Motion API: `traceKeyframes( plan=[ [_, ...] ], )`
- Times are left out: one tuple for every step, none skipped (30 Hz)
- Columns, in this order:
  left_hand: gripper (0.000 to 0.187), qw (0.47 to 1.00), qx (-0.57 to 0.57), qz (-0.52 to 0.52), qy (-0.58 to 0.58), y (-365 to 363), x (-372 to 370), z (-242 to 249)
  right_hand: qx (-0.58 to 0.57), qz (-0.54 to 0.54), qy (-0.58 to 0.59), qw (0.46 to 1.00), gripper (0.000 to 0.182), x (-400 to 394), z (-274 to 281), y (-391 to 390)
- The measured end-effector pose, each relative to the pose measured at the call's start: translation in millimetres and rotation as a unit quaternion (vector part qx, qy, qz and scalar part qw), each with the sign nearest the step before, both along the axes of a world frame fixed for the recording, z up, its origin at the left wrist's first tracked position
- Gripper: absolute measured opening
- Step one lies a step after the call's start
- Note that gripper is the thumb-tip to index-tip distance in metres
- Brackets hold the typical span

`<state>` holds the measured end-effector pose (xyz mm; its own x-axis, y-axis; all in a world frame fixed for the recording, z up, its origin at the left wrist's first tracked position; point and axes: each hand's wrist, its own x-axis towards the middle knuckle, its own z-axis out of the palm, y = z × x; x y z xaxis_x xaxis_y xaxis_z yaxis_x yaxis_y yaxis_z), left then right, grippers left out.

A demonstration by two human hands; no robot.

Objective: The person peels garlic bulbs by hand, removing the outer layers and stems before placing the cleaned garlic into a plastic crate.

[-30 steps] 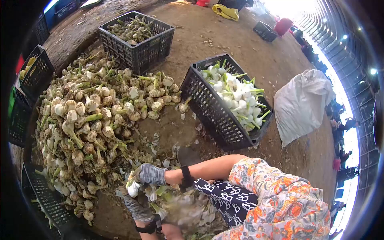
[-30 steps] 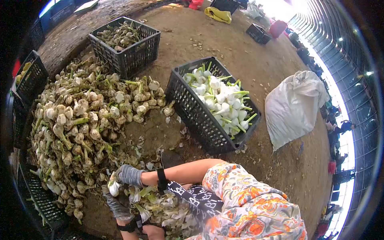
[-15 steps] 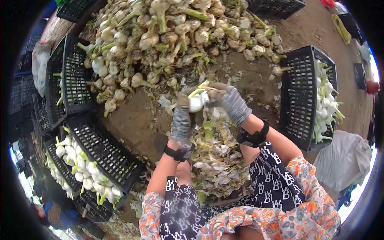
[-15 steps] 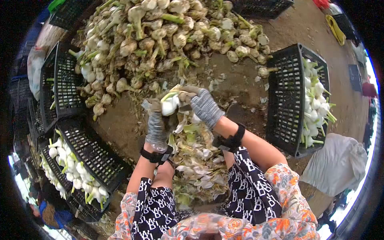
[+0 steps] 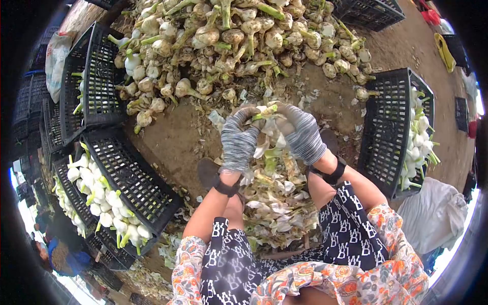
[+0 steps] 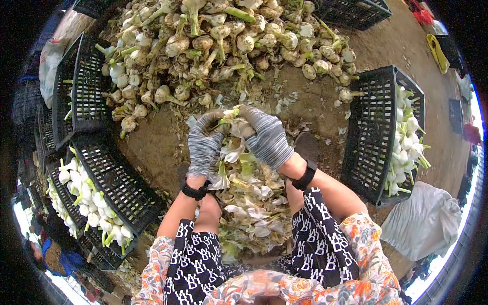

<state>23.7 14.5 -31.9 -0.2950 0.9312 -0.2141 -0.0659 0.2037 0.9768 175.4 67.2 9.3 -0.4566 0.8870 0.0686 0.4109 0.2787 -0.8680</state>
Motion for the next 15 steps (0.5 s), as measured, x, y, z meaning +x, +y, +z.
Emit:
traceKeyframes(
  plan=[
    [0.025, 1.000, -0.012, 0.002, -0.015, 0, -1, 3, -0.019, -0.007, 0.004, 1.000, 0.028, 1, -4, 1],
    [0.024, 0.999, -0.025, 0.005, -0.030, 0, -2, 6, -0.039, -0.014, 0.009, 0.999, 0.028, 2, -7, 1],
    [0.024, 0.998, -0.040, 0.007, -0.050, -1, -3, 9, -0.019, -0.011, 0.020, 1.000, 0.025, 3, -10, 1],
    [0.024, 0.996, -0.056, 0.008, -0.070, 0, -4, 12, -0.032, -0.016, 0.019, 0.999, 0.024, 2, -8, 1],
    [0.024, 0.993, -0.070, 0.010, -0.090, 0, -4, 13, -0.044, -0.022, 0.018, 0.999, 0.023, 1, -5, 1],
    [0.025, 0.992, -0.075, 0.012, -0.105, -1, -5, 12, -0.056, -0.027, 0.017, 0.998, 0.022, 0, -3, 1],
    [0.026, 0.990, -0.079, 0.014, -0.120, -1, -6, 9, -0.073, -0.039, 0.040, 0.996, 0.021, 0, -3, 2],
    [0.026, 0.987, -0.083, 0.015, -0.135, -2, -7, 6, -0.090, -0.051, 0.064, 0.993, 0.021, 0, -4, 3],
    [0.027, 0.986, -0.072, 0.015, -0.152, -4, -8, 3, -0.107, -0.063, 0.087, 0.989, 0.020, 0, -5, 3],
    [0.027, 0.984, -0.061, 0.016, -0.169, -5, -8, 0, -0.136, -0.076, 0.098, 0.983, 0.020, 1, -7, 3],
    [0.027, 0.981, -0.050, 0.016, -0.187, -6, -9, -1, -0.166, -0.090, 0.108, 0.976, 0.019, 2, -12, 3],
    [0.026, 0.977, -0.051, 0.015, -0.206, -7, -9, -2, -0.195, -0.104, 0.119, 0.968, 0.019, 2, -19, 3],
    [0.025, 0.973, -0.053, 0.014, -0.226, -8, -10, -2, -0.206, -0.119, 0.152, 0.959, 0.019, -1, -26, 5],
    [0.024, 0.968, -0.054, 0.013, -0.245, -9, -11, -2, -0.258, -0.129, 0.189, 0.939, 0.018, 1, -30, 7],
    [0.024, 0.964, -0.034, 0.008, -0.262, -10, -12, -3, -0.309, -0.138, 0.226, 0.914, 0.017, 4, -32, 8]
  ],
)
